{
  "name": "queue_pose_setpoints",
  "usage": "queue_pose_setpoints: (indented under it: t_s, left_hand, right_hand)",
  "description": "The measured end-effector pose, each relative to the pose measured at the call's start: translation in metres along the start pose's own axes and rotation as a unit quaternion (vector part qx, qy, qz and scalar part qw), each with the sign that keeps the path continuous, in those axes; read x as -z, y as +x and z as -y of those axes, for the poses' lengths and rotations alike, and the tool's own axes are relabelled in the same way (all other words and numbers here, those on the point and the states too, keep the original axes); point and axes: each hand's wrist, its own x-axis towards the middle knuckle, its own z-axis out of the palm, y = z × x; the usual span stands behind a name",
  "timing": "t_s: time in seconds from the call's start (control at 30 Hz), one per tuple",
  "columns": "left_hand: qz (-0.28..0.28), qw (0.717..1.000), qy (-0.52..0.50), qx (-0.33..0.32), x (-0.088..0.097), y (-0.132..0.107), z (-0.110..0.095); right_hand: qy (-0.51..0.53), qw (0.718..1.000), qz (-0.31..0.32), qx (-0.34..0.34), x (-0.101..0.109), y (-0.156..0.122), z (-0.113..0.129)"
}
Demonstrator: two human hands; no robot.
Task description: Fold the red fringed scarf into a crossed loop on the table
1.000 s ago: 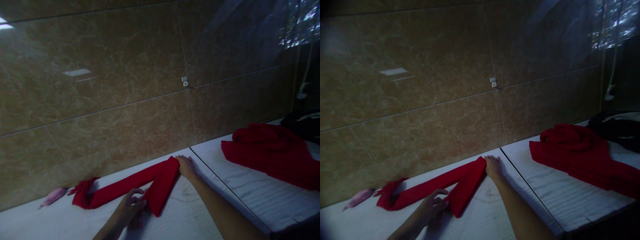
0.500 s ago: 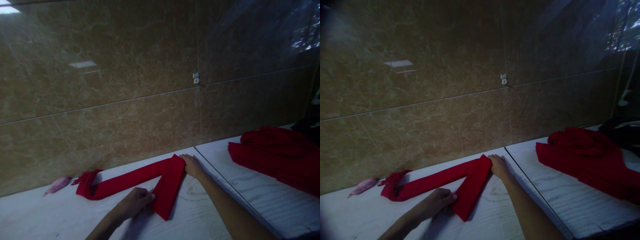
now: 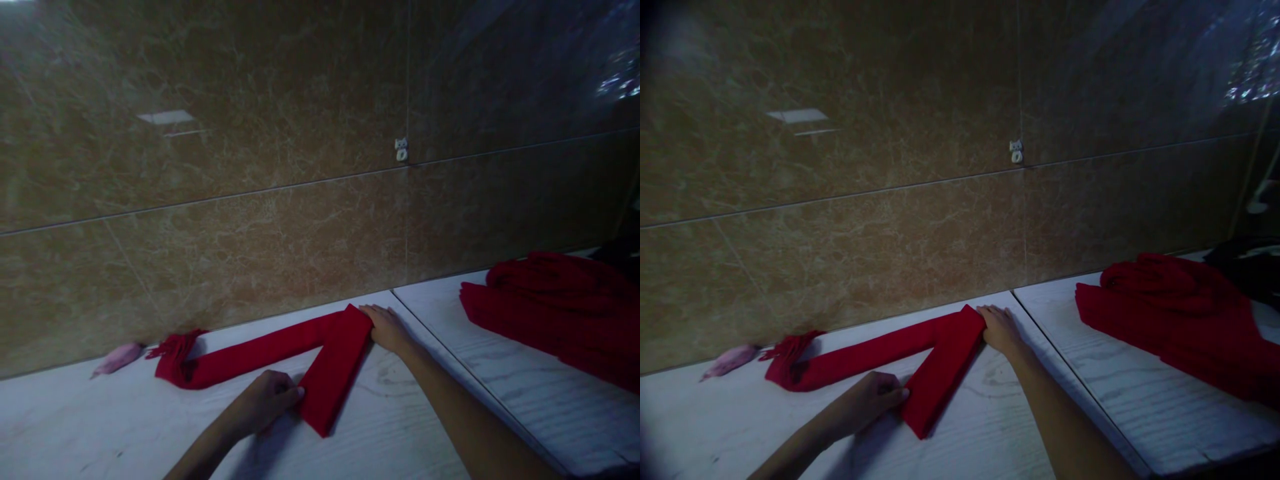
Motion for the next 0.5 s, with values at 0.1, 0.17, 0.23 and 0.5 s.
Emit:
queue_pose_setpoints:
  t_s: [0.1,0.17,0.23,0.5]
  left_hand:
    - [-0.004,1.0,-0.004,-0.016,0.0,0.002,0.004]
    - [-0.004,1.0,-0.017,-0.015,-0.001,0.002,0.005]
    - [0.017,0.999,-0.048,-0.001,-0.002,-0.003,0.004]
    - [0.131,0.967,-0.217,-0.025,-0.015,-0.032,-0.014]
  right_hand:
    - [-0.002,1.0,0.001,0.004,0.0,-0.001,0.001]
    - [-0.003,1.0,0.004,0.007,0.001,-0.002,0.002]
    - [-0.005,1.0,0.006,0.007,0.001,-0.003,0.003]
    - [-0.005,1.0,0.006,0.003,0.002,-0.004,0.007]
